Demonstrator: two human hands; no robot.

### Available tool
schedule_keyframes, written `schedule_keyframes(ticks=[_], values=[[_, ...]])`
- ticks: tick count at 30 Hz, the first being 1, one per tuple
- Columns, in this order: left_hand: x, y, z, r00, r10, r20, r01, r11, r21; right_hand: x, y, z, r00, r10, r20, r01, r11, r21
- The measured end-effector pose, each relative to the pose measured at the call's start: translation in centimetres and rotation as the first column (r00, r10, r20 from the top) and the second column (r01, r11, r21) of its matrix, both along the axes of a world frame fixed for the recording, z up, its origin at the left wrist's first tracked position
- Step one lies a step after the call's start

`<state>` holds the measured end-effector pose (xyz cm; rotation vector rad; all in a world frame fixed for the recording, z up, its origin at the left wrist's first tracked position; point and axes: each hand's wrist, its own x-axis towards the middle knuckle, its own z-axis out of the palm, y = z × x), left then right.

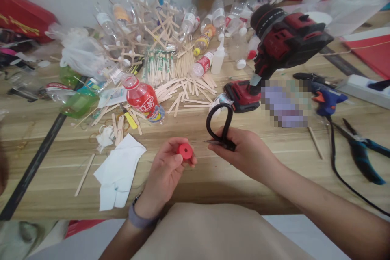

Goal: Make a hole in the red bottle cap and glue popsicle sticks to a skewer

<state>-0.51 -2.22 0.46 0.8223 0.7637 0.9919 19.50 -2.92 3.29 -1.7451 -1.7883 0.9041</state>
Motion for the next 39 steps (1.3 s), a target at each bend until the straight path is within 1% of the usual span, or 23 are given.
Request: schedule_keyframes(ticks=[3, 5, 8, 10, 12, 13, 15, 16, 17, 18, 20, 22, 24, 26, 28, 31, 32, 34, 35, 36, 37, 38, 39], values=[[-0.3, 0.3, -0.1, 0.991, 0.031, -0.127, -0.034, 0.999, -0.023, 0.3, 0.2, -0.6, 0.983, 0.051, 0.176, -0.054, 0.998, 0.011], [-0.4, 0.3, 0.0, 0.987, 0.017, -0.162, -0.022, 0.999, -0.026, 0.4, 0.4, -0.8, 0.968, 0.093, 0.231, -0.093, 0.996, -0.011], [-0.2, 0.0, 0.3, 0.987, -0.095, -0.130, 0.095, 0.995, -0.008, 0.2, 0.7, -0.6, 0.980, 0.125, 0.153, -0.114, 0.991, -0.074], [-0.1, -0.4, 0.5, 0.966, -0.179, -0.184, 0.196, 0.978, 0.077, 0.1, 1.0, -0.3, 0.992, 0.124, 0.038, -0.115, 0.978, -0.172], [0.0, -0.7, 0.6, 0.907, -0.220, -0.360, 0.316, 0.920, 0.233, 0.0, 1.2, 0.0, 0.992, 0.100, -0.081, -0.119, 0.957, -0.264], [0.0, -0.8, 0.6, 0.855, -0.215, -0.471, 0.390, 0.866, 0.314, 0.0, 1.3, 0.1, 0.987, 0.084, -0.134, -0.121, 0.947, -0.298], [-0.2, -0.7, 0.4, 0.738, -0.138, -0.661, 0.522, 0.738, 0.428, 0.2, 1.4, 0.0, 0.975, 0.052, -0.217, -0.128, 0.927, -0.354], [-0.4, -0.7, 0.2, 0.688, -0.079, -0.721, 0.560, 0.690, 0.459, 0.4, 1.4, -0.2, 0.967, 0.038, -0.253, -0.136, 0.915, -0.380], [-0.6, -0.5, 0.0, 0.647, -0.017, -0.762, 0.578, 0.663, 0.476, 0.7, 1.4, -0.4, 0.960, 0.024, -0.280, -0.141, 0.904, -0.404], [-0.9, -0.4, -0.2, 0.615, 0.045, -0.788, 0.575, 0.658, 0.486, 1.1, 1.4, -0.7, 0.955, 0.009, -0.295, -0.138, 0.897, -0.419], [-1.6, -0.2, -0.5, 0.568, 0.147, -0.810, 0.532, 0.685, 0.498, 2.0, 1.2, -1.1, 0.957, -0.009, -0.289, -0.115, 0.905, -0.410], [-2.2, -0.1, -0.6, 0.532, 0.199, -0.823, 0.469, 0.740, 0.482, 3.2, 0.9, -1.3, 0.976, 0.003, -0.219, -0.083, 0.930, -0.358], [-2.8, -0.1, -0.6, 0.491, 0.209, -0.846, 0.403, 0.806, 0.433, 4.6, 0.5, -1.5, 0.997, 0.045, -0.058, -0.060, 0.958, -0.282], [-3.3, -0.1, -0.6, 0.459, 0.206, -0.864, 0.345, 0.855, 0.387, 6.0, 0.0, -1.9, 0.990, 0.050, 0.129, -0.018, 0.972, -0.235], [-3.7, -0.1, -0.6, 0.447, 0.214, -0.868, 0.299, 0.879, 0.371, 7.5, -0.6, -2.5, 0.968, 0.050, 0.247, 0.006, 0.975, -0.223], [-4.1, -0.1, -0.4, 0.439, 0.225, -0.870, 0.263, 0.893, 0.364, 9.1, -1.8, -3.6, 0.930, 0.061, 0.363, 0.008, 0.983, -0.185], [-4.3, -0.1, -0.3, 0.433, 0.228, -0.872, 0.258, 0.895, 0.363, 9.4, -2.3, -4.0, 0.919, 0.031, 0.394, 0.020, 0.992, -0.124], [-4.6, -0.1, -0.1, 0.422, 0.244, -0.873, 0.245, 0.896, 0.370, 9.1, -3.3, -4.6, 0.874, -0.075, 0.479, 0.038, 0.996, 0.087], [-4.7, -0.1, 0.0, 0.422, 0.253, -0.871, 0.237, 0.896, 0.375, 8.5, -3.8, -4.7, 0.849, -0.109, 0.517, 0.000, 0.978, 0.207], [-4.8, -0.1, 0.1, 0.428, 0.258, -0.866, 0.228, 0.897, 0.379, 7.6, -4.2, -4.9, 0.842, -0.082, 0.534, -0.085, 0.956, 0.281], [-4.9, -0.1, 0.2, 0.440, 0.259, -0.860, 0.220, 0.897, 0.382, 6.6, -4.6, -5.0, 0.845, 0.041, 0.532, -0.239, 0.921, 0.308], [-4.9, -0.1, 0.2, 0.455, 0.256, -0.853, 0.215, 0.898, 0.384, 5.4, -4.9, -5.1, 0.827, 0.220, 0.517, -0.424, 0.849, 0.316], [-5.0, -0.1, 0.2, 0.469, 0.254, -0.846, 0.212, 0.897, 0.387, 4.0, -4.9, -5.3, 0.765, 0.411, 0.496, -0.584, 0.767, 0.265]])
